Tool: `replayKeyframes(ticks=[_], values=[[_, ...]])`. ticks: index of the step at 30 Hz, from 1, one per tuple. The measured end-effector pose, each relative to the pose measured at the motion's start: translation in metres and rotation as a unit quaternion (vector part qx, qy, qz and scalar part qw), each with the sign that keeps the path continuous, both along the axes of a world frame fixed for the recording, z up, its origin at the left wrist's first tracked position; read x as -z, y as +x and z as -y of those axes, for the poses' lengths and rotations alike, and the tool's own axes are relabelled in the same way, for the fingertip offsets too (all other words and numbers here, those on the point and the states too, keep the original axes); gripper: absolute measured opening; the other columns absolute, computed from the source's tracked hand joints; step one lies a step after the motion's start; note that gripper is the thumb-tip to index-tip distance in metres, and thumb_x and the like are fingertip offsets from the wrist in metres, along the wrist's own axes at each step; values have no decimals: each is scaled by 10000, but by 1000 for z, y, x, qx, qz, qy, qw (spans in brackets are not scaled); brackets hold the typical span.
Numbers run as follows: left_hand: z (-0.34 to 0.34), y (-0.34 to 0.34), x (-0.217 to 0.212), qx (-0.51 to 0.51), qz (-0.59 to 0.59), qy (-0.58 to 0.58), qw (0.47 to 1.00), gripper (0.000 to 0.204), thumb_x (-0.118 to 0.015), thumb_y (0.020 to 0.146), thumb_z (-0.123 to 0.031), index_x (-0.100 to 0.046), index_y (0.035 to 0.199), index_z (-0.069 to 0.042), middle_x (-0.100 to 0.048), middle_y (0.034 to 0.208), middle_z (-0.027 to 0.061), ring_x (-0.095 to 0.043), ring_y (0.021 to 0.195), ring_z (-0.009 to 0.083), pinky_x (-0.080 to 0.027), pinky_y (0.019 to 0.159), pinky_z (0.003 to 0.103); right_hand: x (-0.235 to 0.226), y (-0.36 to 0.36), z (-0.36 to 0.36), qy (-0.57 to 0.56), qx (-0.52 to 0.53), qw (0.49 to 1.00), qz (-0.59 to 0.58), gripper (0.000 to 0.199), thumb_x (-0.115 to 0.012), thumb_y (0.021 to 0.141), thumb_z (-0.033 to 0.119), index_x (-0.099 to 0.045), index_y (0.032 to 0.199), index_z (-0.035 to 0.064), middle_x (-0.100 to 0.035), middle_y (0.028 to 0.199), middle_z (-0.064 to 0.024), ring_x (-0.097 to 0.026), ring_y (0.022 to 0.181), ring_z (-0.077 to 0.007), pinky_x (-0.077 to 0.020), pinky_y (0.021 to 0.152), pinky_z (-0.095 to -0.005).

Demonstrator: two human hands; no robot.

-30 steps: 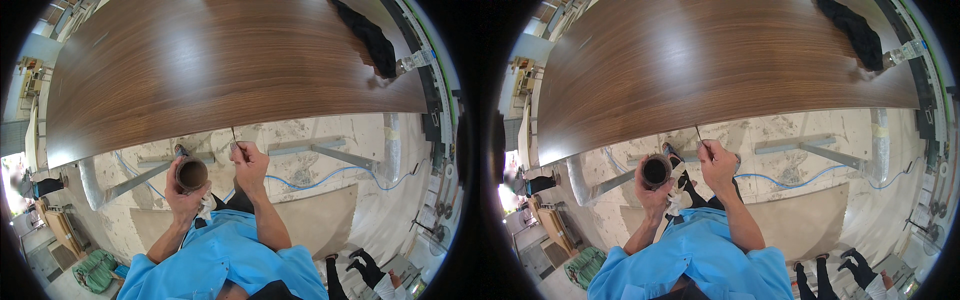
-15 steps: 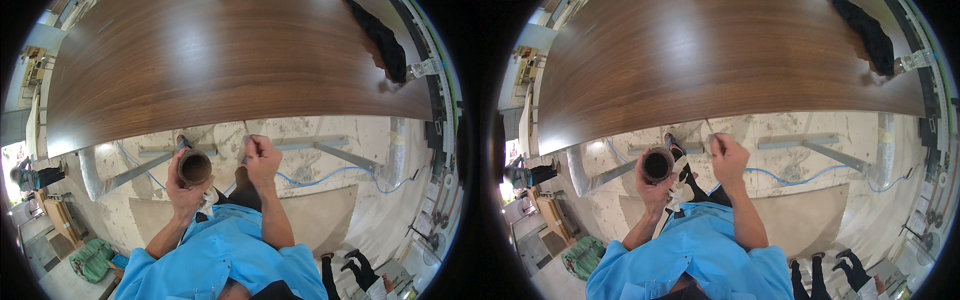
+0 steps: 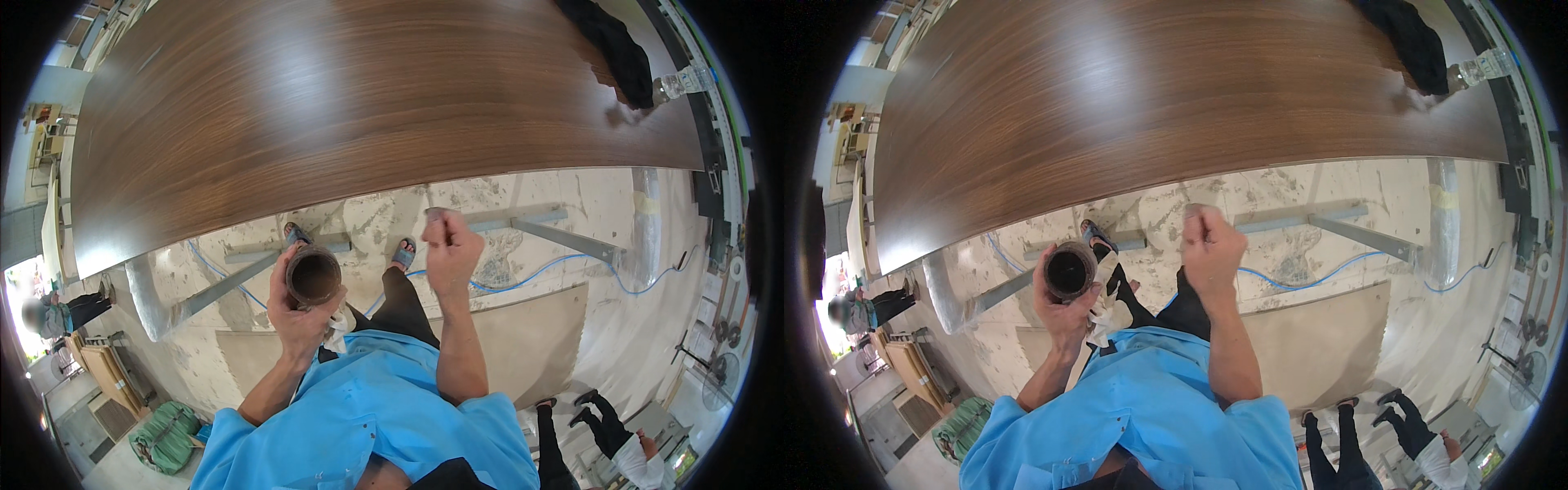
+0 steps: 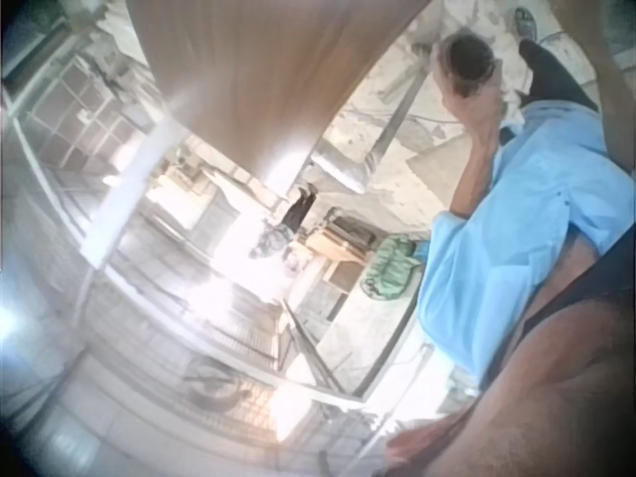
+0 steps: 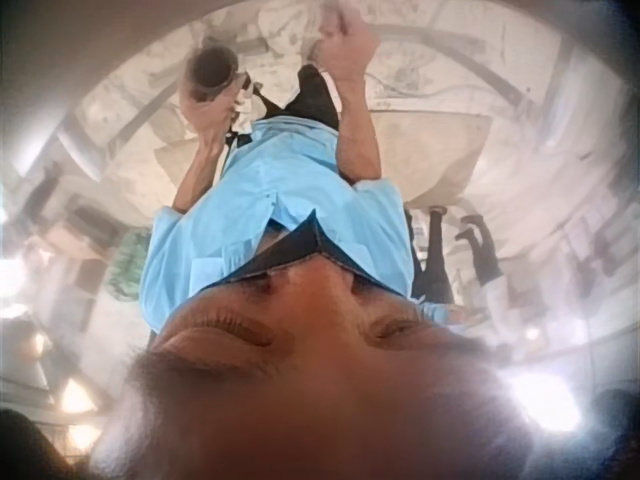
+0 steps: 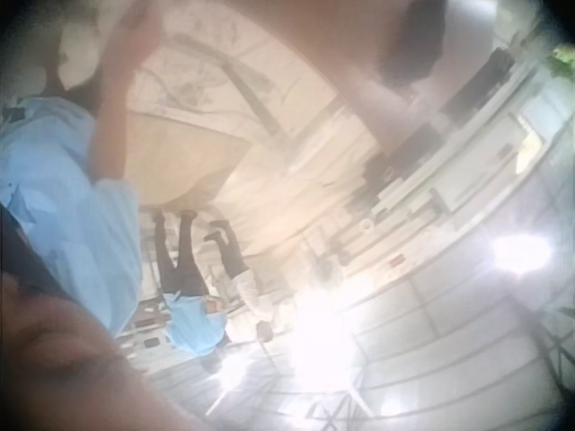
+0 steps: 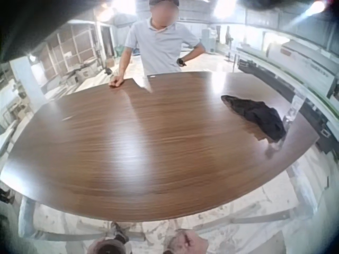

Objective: The person applies a dark liquid finish to the edge of a large wooden tabletop using a small brush and a cloth. They repeatedly dip the brush into a container, apply the finish along the edge, and wipe the surface with a cloth. Another person stands nearby and occasionally touches the table.

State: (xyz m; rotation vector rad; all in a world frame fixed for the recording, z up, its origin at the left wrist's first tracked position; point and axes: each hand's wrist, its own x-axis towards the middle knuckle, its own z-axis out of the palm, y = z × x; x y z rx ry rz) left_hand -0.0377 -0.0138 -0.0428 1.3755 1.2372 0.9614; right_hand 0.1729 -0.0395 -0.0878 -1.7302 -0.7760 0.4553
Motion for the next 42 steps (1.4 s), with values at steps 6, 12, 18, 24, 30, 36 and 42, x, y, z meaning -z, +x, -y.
replayKeyframes(ticks=[6,12,18,24,30,36,42], values=[[2,7,-2,-5,19,-7,1000,813,-832,661,14,-432,1369,21,-552,1316,132,-571,1164,206,-469,1003,323,-2,19,8,5,64,997,-40,97,-620,913,113,-664,883,31,-576,597,-82,-536,518,-124,-437,510,-272],[2,16,-1,13,5,8,1000,817,-833,659,27,-431,1370,31,-579,1277,128,-580,1140,197,-473,987,313,4,7,5,3,-6,1000,18,112,-652,905,100,-671,881,-8,-582,603,-17,-521,570,-59,-431,545,-227],[4,20,-3,15,-6,-5,1000,828,-840,649,32,-430,1369,36,-579,1268,127,-586,1129,192,-481,973,308,2,52,19,-13,102,995,8,133,-676,898,119,-668,868,-10,-601,613,-22,-532,577,-58,-433,549,-222],[3,27,-2,31,-18,9,999,845,-855,639,24,-432,1369,26,-587,1242,121,-589,1116,189,-486,969,304,3,49,15,25,84,995,43,115,-708,858,105,-652,819,12,-578,579,-41,-516,523,-83,-422,507,-249],[5,30,-1,26,7,-6,1000,869,-870,628,18,-425,1374,22,-574,1261,127,-583,1125,188,-489,970,305,-2,74,22,-15,169,985,-10,155,-717,870,123,-659,816,-10,-606,630,-5,-520,583,-51,-427,562,-213],[4,29,-3,34,-24,11,999,870,-872,630,15,-424,1376,21,-564,1274,127,-577,1137,190,-486,973,307,5,45,10,5,134,991,-18,131,-740,829,96,-654,792,5,-605,621,-14,-519,564,-66,-423,535,-231],[3,26,-4,25,-13,16,999,839,-854,652,16,-427,1374,19,-568,1273,125,-580,1137,191,-484,975,309,-1,-3,0,32,4,999,-6,119,-728,845,97,-663,815,3,-629,653,-16,-535,587,-60,-434,559,-222]])
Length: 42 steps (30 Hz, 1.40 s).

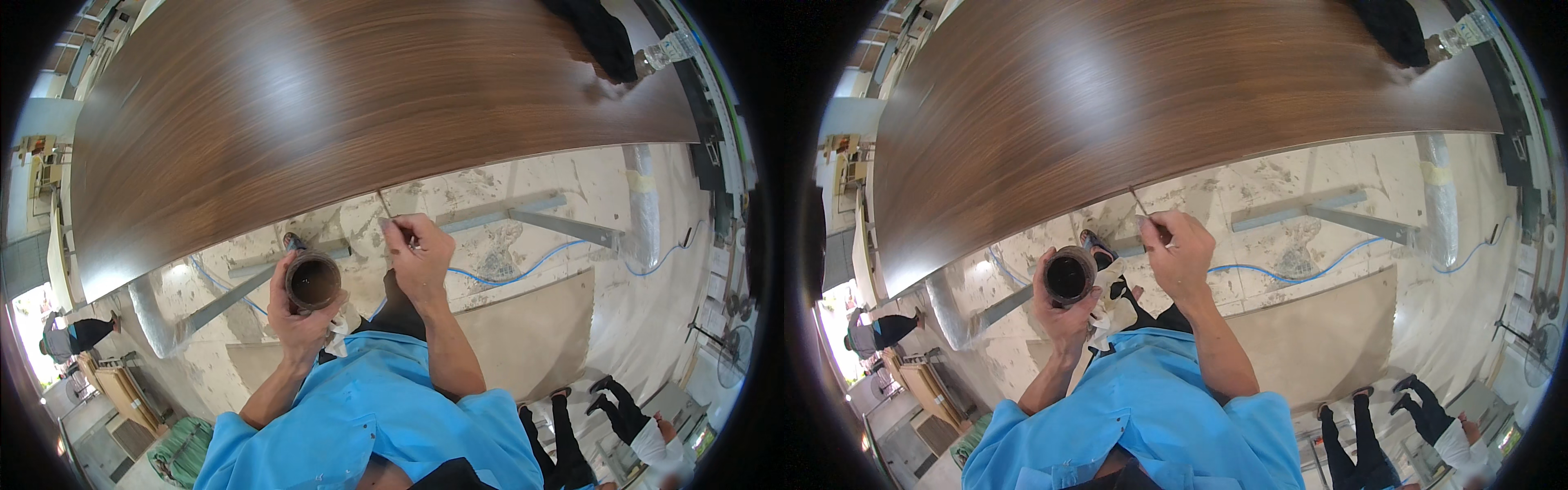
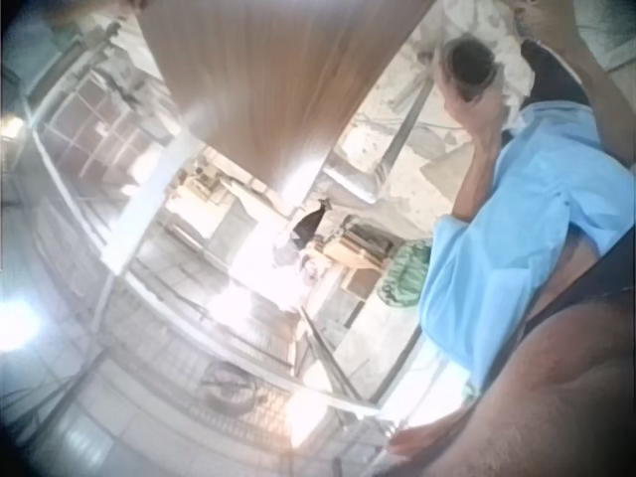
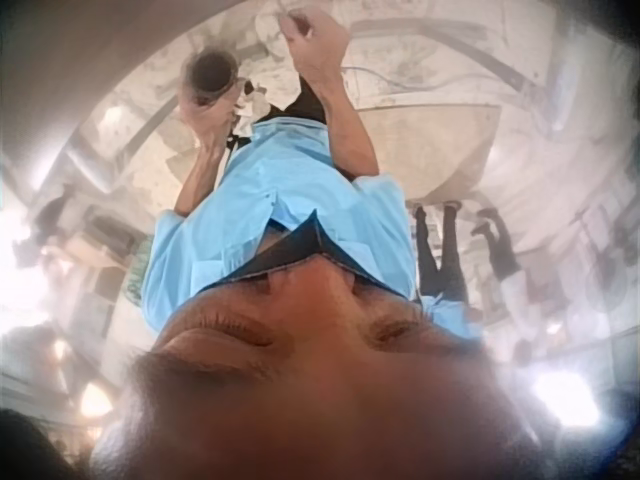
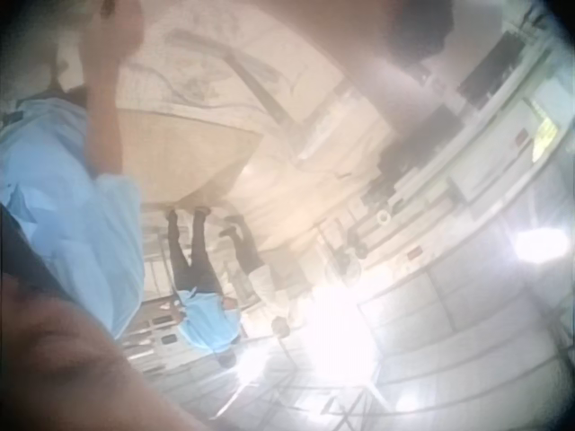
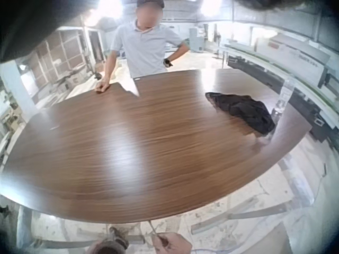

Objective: The person applies a dark liquid finish to the edge of a large wooden tabletop using a small brush and a cloth. They repeatedly dip the brush into a container, apply the finish along the edge, and wipe the surface with a cloth. Another person stands nearby and occasionally touches the table.

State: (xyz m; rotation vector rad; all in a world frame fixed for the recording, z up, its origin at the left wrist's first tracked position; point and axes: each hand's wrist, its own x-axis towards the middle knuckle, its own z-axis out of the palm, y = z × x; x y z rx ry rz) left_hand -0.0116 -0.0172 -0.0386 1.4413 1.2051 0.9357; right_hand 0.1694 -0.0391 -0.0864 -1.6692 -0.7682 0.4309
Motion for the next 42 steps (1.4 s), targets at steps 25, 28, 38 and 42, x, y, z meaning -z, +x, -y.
replayKeyframes(ticks=[25,28,38,42], values=[[-9,-37,-1,-43,16,4,999,845,-842,651,42,-417,1381,8,-561,1289,134,-582,1151,208,-483,991,331,-2,-50,-14,1,-17,1000,-12,124,-734,842,78,-648,827,-10,-627,644,-56,-551,567,-91,-445,536,-256],[-9,-41,-1,-45,15,13,999,843,-842,652,43,-419,1379,7,-578,1256,135,-586,1142,204,-484,988,331,-2,-44,-11,-15,32,998,-50,94,-718,856,75,-663,842,-1,-619,643,-35,-545,579,-83,-449,553,-244],[-10,-52,1,-59,9,40,997,839,-831,664,58,-404,1385,8,-584,1249,140,-596,1129,206,-495,975,329,4,-79,-23,5,-92,995,-33,74,-708,847,55,-664,837,-4,-636,675,-55,-555,600,-96,-454,562,-259],[-8,-55,1,-62,7,32,998,836,-826,667,64,-403,1385,7,-584,1245,140,-600,1122,205,-504,962,326,2,-65,-21,-9,21,994,-104,75,-703,857,61,-671,843,-5,-615,662,-46,-546,618,-79,-445,565,-242]])
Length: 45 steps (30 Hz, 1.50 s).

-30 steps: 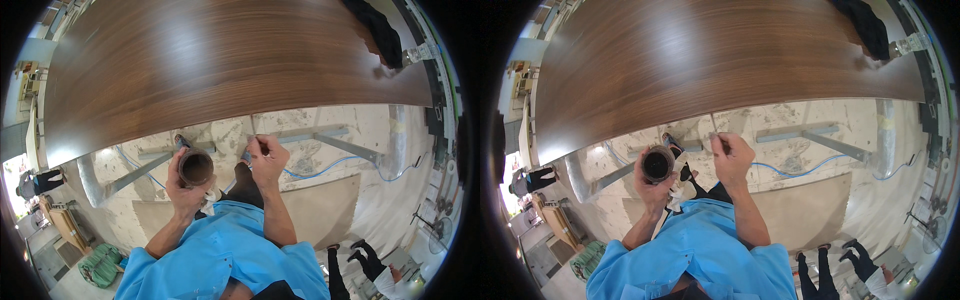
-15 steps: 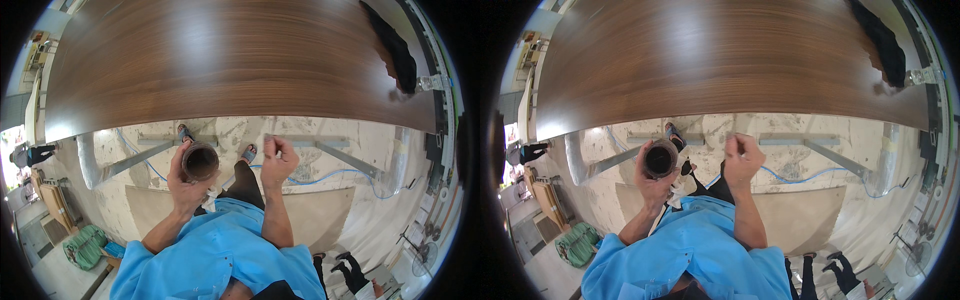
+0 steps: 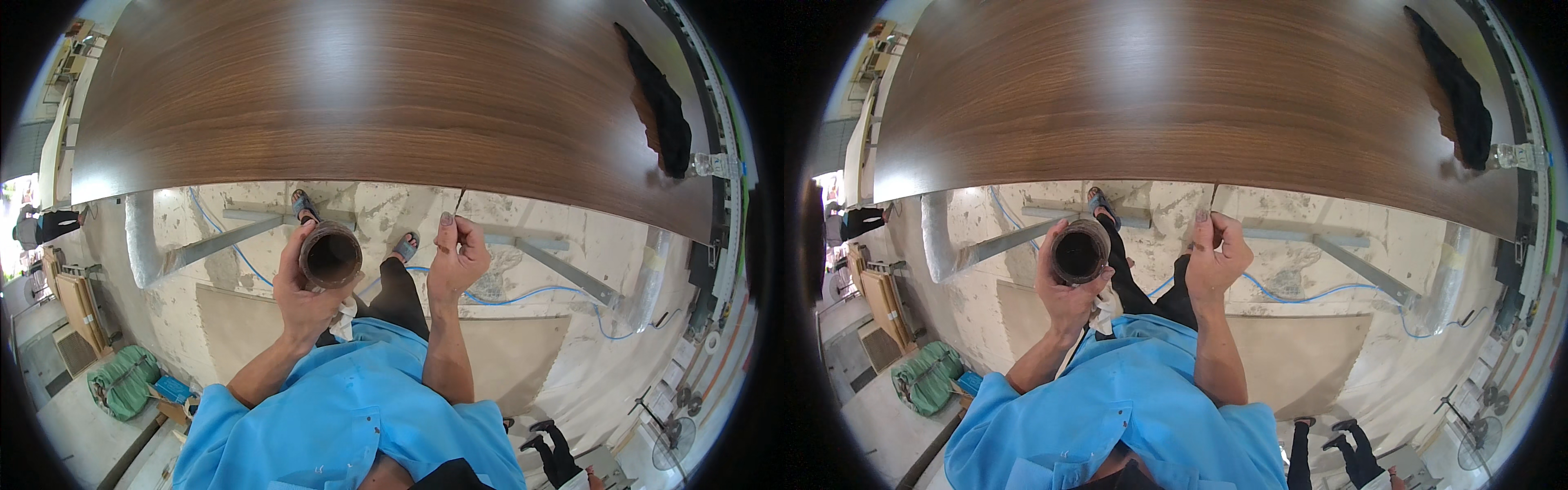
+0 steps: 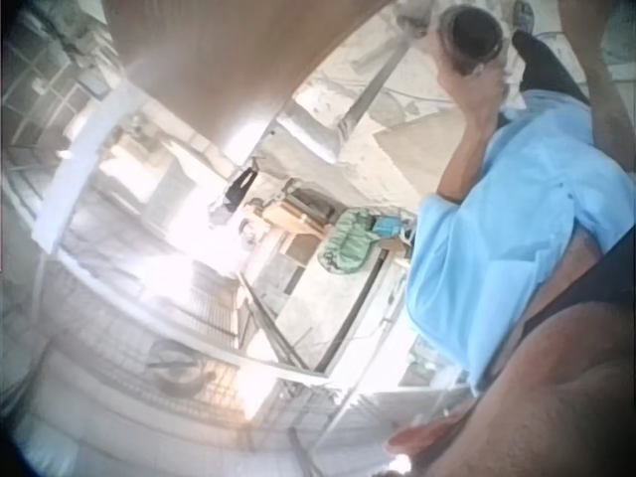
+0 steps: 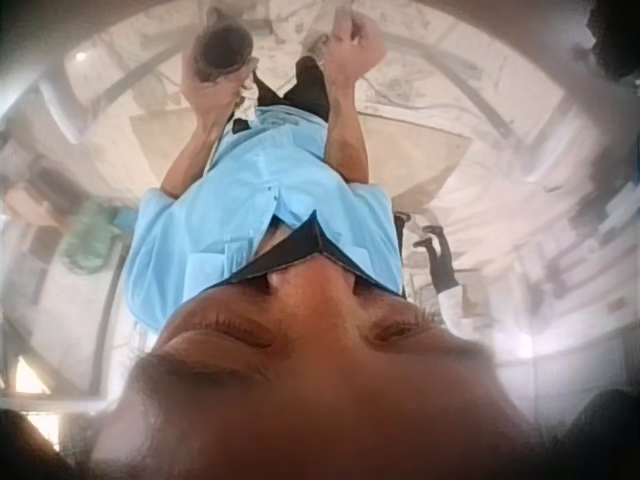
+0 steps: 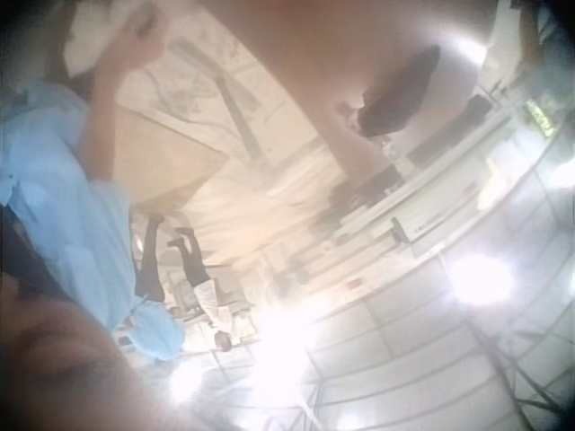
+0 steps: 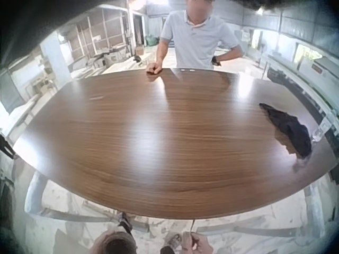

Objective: The person applies a dark liquid finish to the edge of a large wooden tabletop using a small brush and a cloth. They repeatedly dip the brush into a container, apply the finish along the edge, and wipe the surface with a cloth. Another person stands nearby and occasionally touches the table.

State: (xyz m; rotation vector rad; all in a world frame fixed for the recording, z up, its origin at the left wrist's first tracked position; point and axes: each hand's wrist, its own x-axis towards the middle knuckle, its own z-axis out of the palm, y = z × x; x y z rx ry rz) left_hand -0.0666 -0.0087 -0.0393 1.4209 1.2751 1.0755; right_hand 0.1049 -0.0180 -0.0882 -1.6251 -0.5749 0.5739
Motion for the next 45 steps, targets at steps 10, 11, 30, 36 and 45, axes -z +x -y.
replayKeyframes(ticks=[10,11,30,36,45], values=[[-2,9,2,-5,1,-1,1000,856,-847,645,35,-413,1382,16,-551,1295,148,-588,1138,204,-497,966,329,12,2,1,-27,-131,991,30,82,-720,825,75,-667,828,13,-641,680,-112,-598,578,-161,-460,534,-295],[-2,11,2,-4,8,-7,1000,857,-847,643,35,-414,1381,17,-547,1300,147,-586,1138,204,-495,968,329,14,18,3,-4,-86,993,76,54,-712,830,56,-672,839,19,-641,669,-87,-590,576,-135,-459,533,-288],[10,73,-8,74,26,-18,997,823,-833,659,29,-420,1371,30,-615,1169,122,-616,1061,186,-494,938,311,6,142,43,-41,64,982,174,72,-703,851,68,-661,824,16,-611,620,-77,-531,526,-119,-435,514,-271],[10,76,-7,77,28,-17,997,823,-829,660,38,-421,1374,22,-619,1173,125,-617,1066,187,-496,937,308,8,127,36,-1,88,986,139,113,-734,837,84,-656,810,7,-602,604,-43,-526,527,-90,-418,495,-261],[1,61,-7,67,-2,-8,998,834,-841,651,28,-427,1375,8,-628,1160,117,-622,1052,180,-498,931,304,1,80,22,3,62,992,114,133,-720,857,75,-648,789,-14,-594,592,-14,-519,574,-39,-424,538,-207]])
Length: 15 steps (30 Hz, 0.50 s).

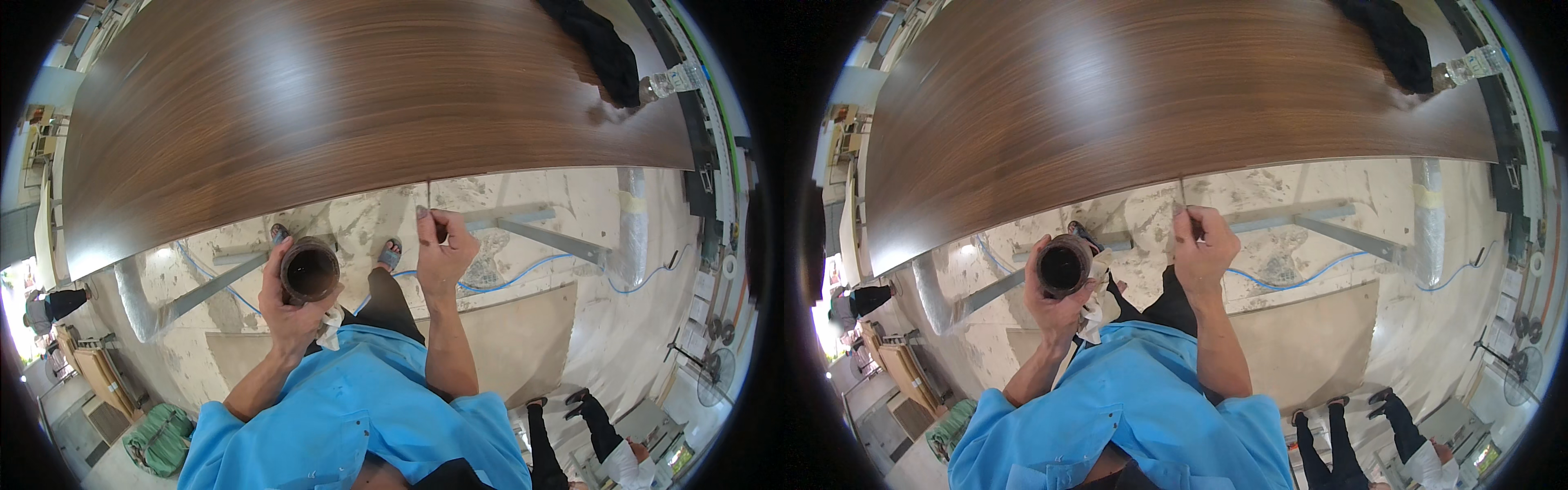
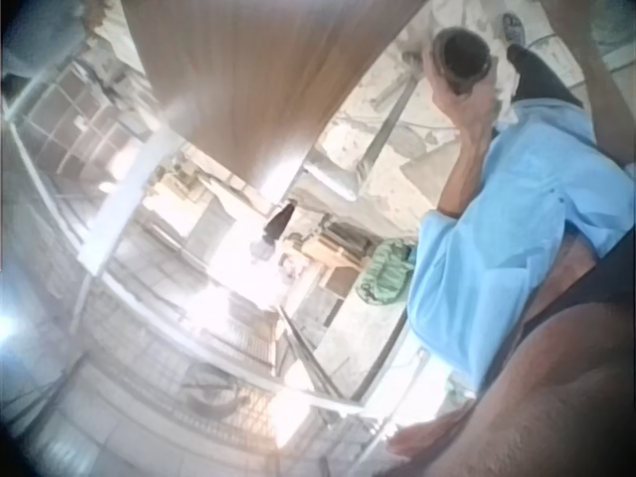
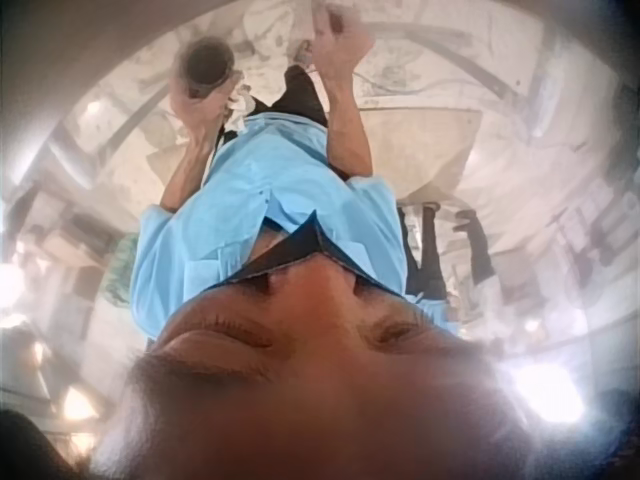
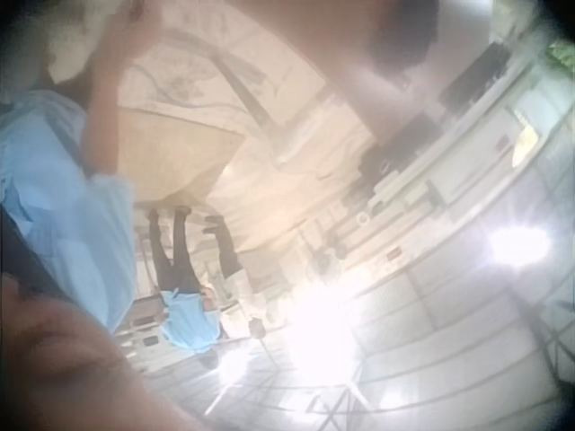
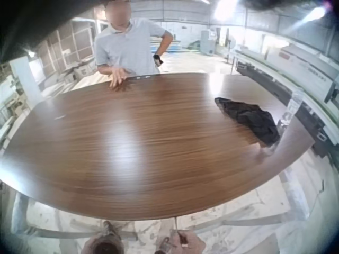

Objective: The person applies a dark liquid finish to the edge of a large wooden tabletop using a small brush and a cloth. They repeatedly dip the brush into a container, apply the finish along the edge, and wipe the surface with a cloth. Another person stands nearby and occasionally touches the table.

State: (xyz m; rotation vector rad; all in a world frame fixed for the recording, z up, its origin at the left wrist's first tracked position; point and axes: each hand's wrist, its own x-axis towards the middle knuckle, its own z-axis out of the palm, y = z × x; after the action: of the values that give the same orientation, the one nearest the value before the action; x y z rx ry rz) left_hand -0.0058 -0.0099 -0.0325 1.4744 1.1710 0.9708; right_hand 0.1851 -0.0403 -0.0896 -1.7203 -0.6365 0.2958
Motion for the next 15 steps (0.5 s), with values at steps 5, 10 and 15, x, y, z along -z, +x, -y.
replayKeyframes(ticks=[5,10,15], values=[[-3,-9,4,-10,10,-16,1000,832,-841,649,27,-428,1370,13,-629,1158,118,-622,1052,180,-495,935,306,2,-27,-6,-28,-94,995,-31,80,-742,800,42,-664,801,24,-632,665,-99,-599,564,-182,-465,533,-286],[-5,-16,3,-9,4,-11,1000,832,-841,653,21,-422,1372,14,-629,1162,122,-621,1056,182,-497,935,310,4,-25,-2,-6,-93,996,-11,83,-744,811,50,-669,813,14,-637,666,-98,-597,559,-155,-467,529,-273],[-2,-19,2,-12,14,-31,999,839,-841,656,16,-414,1378,11,-633,1158,124,-621,1061,190,-491,945,314,1,9,5,-33,30,999,-9,102,-713,849,71,-668,822,-16,-632,646,-77,-552,569,-84,-450,544,-238]])
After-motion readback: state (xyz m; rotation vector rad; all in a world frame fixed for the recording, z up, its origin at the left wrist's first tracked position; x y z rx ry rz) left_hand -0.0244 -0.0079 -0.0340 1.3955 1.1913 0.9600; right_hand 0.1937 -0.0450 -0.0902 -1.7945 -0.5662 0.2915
